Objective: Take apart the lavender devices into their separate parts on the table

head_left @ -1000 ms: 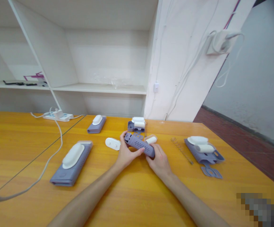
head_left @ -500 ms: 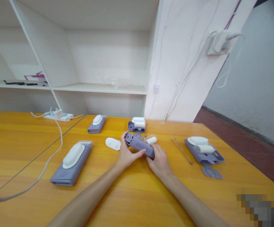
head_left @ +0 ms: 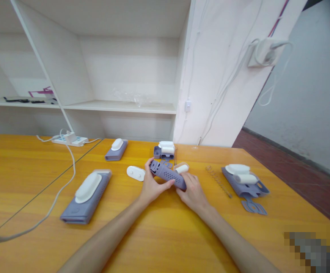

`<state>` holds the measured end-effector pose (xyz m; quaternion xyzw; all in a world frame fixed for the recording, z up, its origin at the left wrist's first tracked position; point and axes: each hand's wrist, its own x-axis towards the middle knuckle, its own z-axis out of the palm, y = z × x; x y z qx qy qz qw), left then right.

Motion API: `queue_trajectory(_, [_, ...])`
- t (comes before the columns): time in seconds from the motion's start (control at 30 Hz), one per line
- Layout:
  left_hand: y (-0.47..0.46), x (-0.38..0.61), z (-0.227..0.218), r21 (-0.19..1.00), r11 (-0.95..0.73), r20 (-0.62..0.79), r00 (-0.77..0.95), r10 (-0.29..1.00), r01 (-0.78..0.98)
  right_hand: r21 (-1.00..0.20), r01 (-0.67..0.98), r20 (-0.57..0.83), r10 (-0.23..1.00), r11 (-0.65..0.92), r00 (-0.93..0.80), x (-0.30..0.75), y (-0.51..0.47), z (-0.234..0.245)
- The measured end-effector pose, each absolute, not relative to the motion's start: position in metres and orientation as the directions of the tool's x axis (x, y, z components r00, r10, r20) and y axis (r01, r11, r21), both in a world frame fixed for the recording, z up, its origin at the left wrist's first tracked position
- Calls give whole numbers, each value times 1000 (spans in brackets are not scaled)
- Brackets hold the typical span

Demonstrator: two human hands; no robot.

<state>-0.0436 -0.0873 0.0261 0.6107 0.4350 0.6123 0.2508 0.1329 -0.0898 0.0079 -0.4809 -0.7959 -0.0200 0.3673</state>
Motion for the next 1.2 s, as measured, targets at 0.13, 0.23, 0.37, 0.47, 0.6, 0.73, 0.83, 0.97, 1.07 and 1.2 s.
queue_trajectory(0.13, [-86,-44,25,855,-481,508,-128,852,194,-307,783,607,745,541,-277,134,-88,8])
queue_trajectory(0.23, [-86,-43,25,859,-484,505,-124,854,166,-274,799,618,735,535,-279,133,-90,9])
queue_trajectory(0.37, [-87,-41,24,866,-482,497,-123,859,132,-235,817,623,727,526,-289,133,-93,11])
queue_trajectory(0.47, [-88,-39,25,873,-476,486,-111,867,105,-201,832,631,718,517,-294,132,-94,12])
queue_trajectory(0.6, [-91,-38,28,882,-467,472,-97,876,66,-156,859,644,710,488,-286,126,-95,11])
queue_trajectory(0.73, [-92,-38,29,890,-456,455,-91,886,8,-162,860,665,697,485,-268,121,-95,9])
queue_trajectory(0.83, [-92,-37,28,894,-448,447,-74,892,0,-165,846,665,691,507,-283,123,-95,9])
queue_trajectory(0.97, [-93,-37,27,890,-456,457,-74,887,27,-149,835,653,687,529,-319,128,-96,10])
queue_trajectory(1.07, [-94,-37,28,898,-439,439,-92,894,20,-150,827,647,686,542,-332,131,-95,10])
queue_trajectory(1.2, [-92,-37,28,908,-418,414,-105,904,-22,-207,785,624,696,584,-354,133,-92,11])
